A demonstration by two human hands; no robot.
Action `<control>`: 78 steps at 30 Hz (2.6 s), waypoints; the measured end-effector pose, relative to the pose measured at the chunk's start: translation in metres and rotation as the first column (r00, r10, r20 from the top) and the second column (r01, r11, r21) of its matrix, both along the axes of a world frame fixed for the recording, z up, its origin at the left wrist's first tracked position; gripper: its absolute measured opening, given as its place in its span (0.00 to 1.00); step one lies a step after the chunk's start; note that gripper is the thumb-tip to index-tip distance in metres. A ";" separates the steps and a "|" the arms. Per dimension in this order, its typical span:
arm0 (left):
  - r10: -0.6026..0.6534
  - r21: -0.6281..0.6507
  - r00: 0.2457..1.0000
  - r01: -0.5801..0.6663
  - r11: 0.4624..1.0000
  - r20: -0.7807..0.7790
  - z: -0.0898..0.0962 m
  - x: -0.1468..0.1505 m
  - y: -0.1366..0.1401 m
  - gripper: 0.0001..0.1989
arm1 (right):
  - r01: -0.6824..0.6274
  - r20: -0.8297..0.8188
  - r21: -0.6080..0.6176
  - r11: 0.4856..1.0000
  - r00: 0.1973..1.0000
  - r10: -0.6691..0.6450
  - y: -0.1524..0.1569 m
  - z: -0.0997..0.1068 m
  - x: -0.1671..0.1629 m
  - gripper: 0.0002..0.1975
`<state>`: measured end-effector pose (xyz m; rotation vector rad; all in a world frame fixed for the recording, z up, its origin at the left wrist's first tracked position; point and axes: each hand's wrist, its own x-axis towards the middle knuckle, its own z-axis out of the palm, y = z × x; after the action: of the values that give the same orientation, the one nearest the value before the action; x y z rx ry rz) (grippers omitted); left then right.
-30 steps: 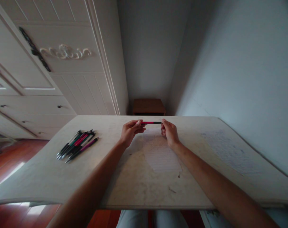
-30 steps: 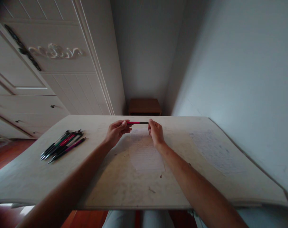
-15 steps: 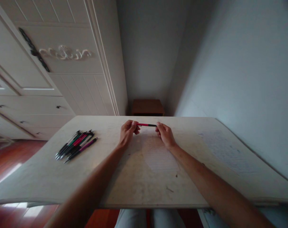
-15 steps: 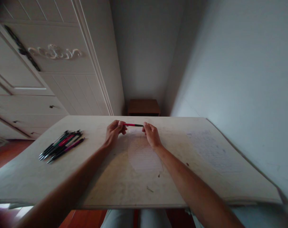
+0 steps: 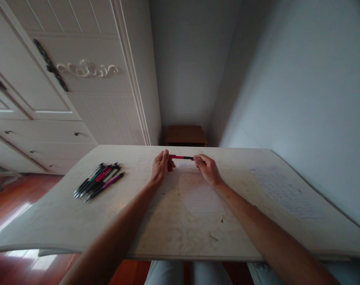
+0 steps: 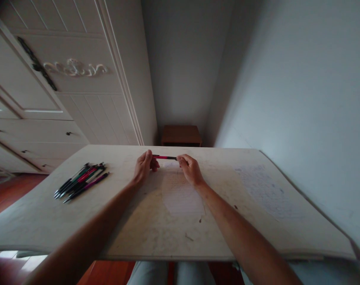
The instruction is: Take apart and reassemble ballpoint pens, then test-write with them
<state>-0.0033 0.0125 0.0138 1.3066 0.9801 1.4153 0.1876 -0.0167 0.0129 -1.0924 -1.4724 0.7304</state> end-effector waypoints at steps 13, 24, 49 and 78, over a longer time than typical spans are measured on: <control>-0.026 0.001 0.998 0.026 1.000 -0.048 0.007 -0.005 0.000 0.27 | -0.085 -0.132 -0.114 0.990 0.989 0.070 0.009 0.005 0.010 0.25; -0.058 0.019 0.996 0.059 0.998 -0.062 0.003 -0.005 0.002 0.26 | -0.010 -0.111 -0.104 0.994 0.994 -0.002 0.010 0.004 0.013 0.22; -0.028 0.031 0.996 0.031 0.999 -0.084 0.006 -0.005 0.001 0.27 | 0.014 -0.037 -0.042 0.999 0.999 -0.016 0.015 -0.003 0.015 0.14; -0.094 0.061 0.984 0.104 0.993 -0.154 -0.002 -0.004 0.002 0.21 | -0.007 -0.140 -0.054 0.999 0.990 0.000 0.022 -0.007 0.026 0.24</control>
<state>-0.0075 0.0148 0.0123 1.5102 0.9582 1.2987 0.2140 0.0053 0.0058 -1.0578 -1.3425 0.8369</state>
